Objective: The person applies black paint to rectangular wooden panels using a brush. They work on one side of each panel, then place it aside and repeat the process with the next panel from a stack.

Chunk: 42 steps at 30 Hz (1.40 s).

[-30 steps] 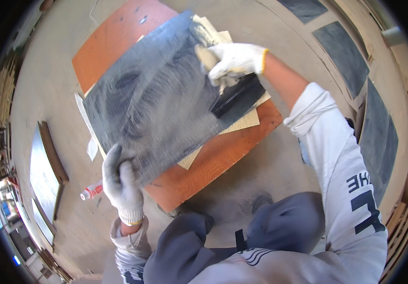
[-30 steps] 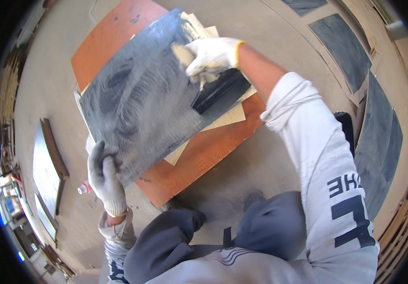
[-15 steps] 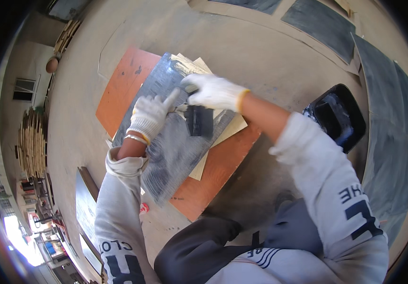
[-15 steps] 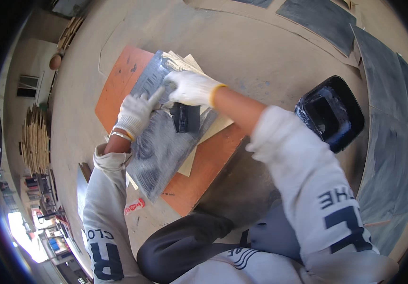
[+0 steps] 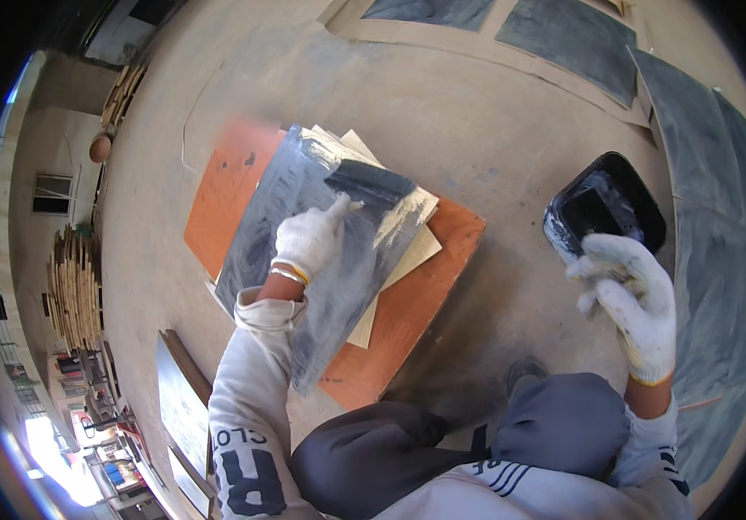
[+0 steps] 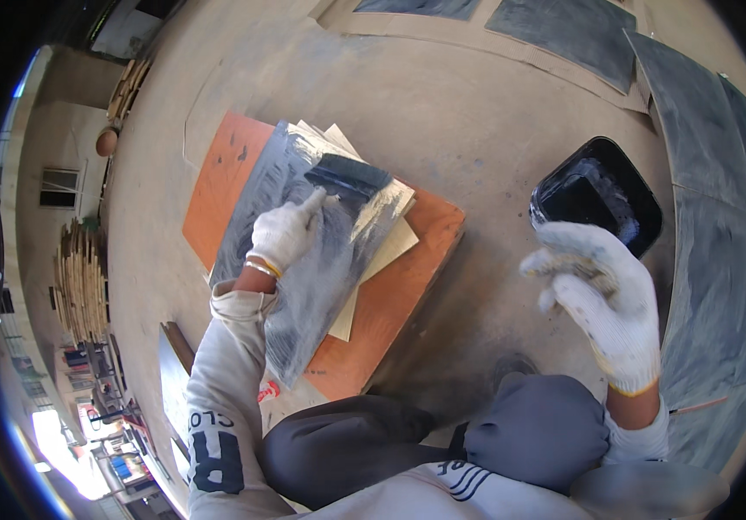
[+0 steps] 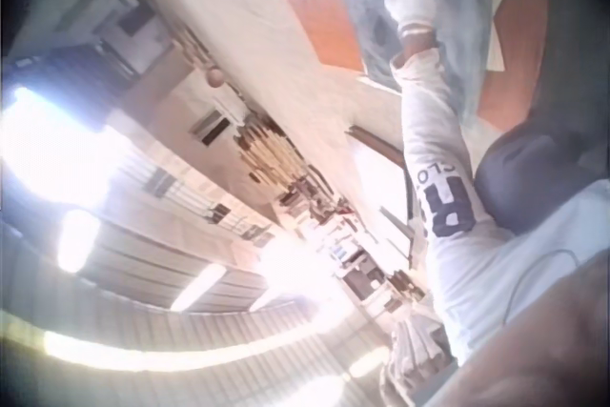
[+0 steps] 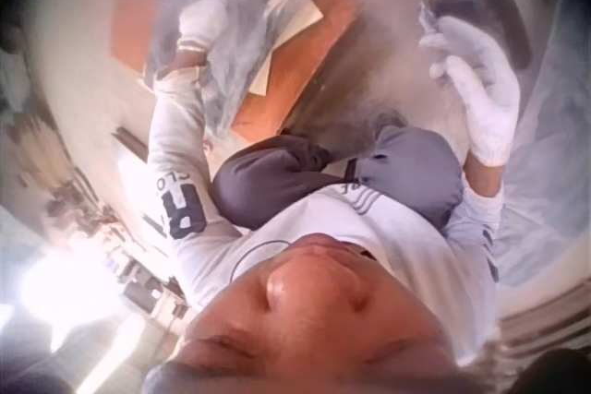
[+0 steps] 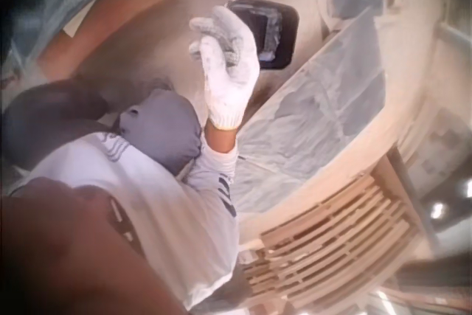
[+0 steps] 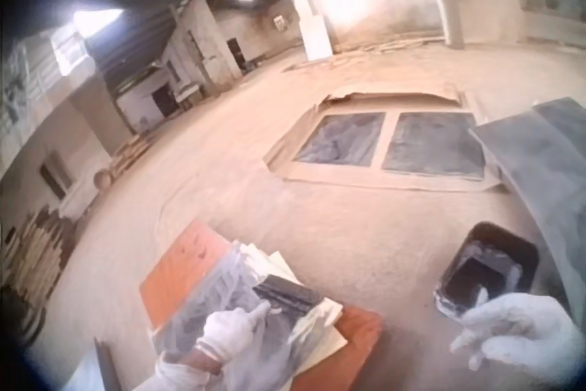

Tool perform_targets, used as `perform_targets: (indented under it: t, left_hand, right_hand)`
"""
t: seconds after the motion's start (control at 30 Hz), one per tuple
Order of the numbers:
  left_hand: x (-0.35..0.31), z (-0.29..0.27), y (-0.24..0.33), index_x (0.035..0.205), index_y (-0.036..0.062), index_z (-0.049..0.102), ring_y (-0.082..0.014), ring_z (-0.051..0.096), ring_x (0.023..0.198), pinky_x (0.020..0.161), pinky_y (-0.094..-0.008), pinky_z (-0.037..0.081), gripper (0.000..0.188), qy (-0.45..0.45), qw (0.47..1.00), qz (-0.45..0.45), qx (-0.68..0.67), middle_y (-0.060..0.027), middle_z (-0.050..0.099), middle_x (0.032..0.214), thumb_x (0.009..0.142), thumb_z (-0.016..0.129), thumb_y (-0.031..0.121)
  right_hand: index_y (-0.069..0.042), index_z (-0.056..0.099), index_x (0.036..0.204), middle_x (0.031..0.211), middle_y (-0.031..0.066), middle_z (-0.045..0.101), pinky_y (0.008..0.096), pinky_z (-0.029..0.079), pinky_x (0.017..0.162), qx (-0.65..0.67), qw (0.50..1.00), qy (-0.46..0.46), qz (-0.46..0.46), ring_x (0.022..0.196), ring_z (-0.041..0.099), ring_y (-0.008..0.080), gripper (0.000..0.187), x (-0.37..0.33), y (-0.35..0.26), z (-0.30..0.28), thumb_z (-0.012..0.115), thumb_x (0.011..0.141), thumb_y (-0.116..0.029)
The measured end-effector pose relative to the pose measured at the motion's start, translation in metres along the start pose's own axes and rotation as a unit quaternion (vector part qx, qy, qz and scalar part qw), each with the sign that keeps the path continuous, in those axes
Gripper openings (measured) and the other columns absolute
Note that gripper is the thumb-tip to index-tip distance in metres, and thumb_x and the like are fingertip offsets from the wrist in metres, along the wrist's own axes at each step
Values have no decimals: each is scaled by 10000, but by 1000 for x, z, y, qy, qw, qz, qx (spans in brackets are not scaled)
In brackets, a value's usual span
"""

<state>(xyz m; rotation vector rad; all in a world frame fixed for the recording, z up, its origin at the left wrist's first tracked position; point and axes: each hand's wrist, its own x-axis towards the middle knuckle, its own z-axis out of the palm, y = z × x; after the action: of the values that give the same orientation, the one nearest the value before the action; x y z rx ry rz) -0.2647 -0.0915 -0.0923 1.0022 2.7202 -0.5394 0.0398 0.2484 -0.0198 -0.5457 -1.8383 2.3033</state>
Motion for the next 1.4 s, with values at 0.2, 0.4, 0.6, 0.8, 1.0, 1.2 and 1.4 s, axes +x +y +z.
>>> perform_targets:
  t: [0.2,0.4,0.6,0.8,1.0,1.2,1.4]
  left_hand:
    - [-9,-18,29,1503,294,563,-382,766,822,717,-526,611,480,-29,999,27,7,-180,741,970,1024,573,285]
    - [-3,-8,31,1488,305,601,-346,754,786,685,-496,601,463,26,1000,10,9,-148,743,886,1025,587,293]
    - [-17,-12,52,1497,295,590,-351,757,783,694,-508,599,473,-11,1000,-15,-5,-166,749,887,1025,572,276]
    - [7,-8,32,1462,277,610,-385,765,806,700,-523,602,423,12,999,-32,-37,-185,754,955,1041,568,300]
    - [-9,-15,56,1504,214,524,-442,773,894,773,-561,609,451,-46,997,-38,-52,-253,756,1005,1064,497,304]
    - [-27,-12,53,1528,238,520,-423,776,853,746,-549,606,477,-52,998,-28,-28,-227,757,997,1057,500,315]
    - [-38,-1,42,1514,297,558,-372,756,767,671,-523,597,485,-27,999,-39,4,-177,734,900,1030,584,285]
  right_hand:
    - [93,567,1433,1157,224,742,291,600,806,18,999,16,-22,1004,734,203,460,-30,-19,0,608,976,49]
    - [102,524,1456,1206,219,740,289,577,870,79,997,-3,15,938,708,175,492,-47,-32,17,655,991,13]
    - [71,495,1501,1277,179,715,279,556,898,106,988,-89,63,989,683,132,509,-73,-25,46,601,1003,75]
    - [50,487,1524,1292,171,709,263,545,884,93,983,-121,105,990,677,114,537,-76,-21,60,600,1001,95]
    - [36,509,1520,1304,164,710,268,556,876,80,987,-119,72,970,691,113,544,-76,-13,63,635,992,77]
    - [30,507,1524,1293,168,719,282,572,872,57,986,-141,65,969,714,125,579,-75,-12,58,667,969,66]
    - [25,512,1515,1272,189,725,285,581,841,26,985,-165,36,940,739,157,592,-71,-13,55,688,950,62]
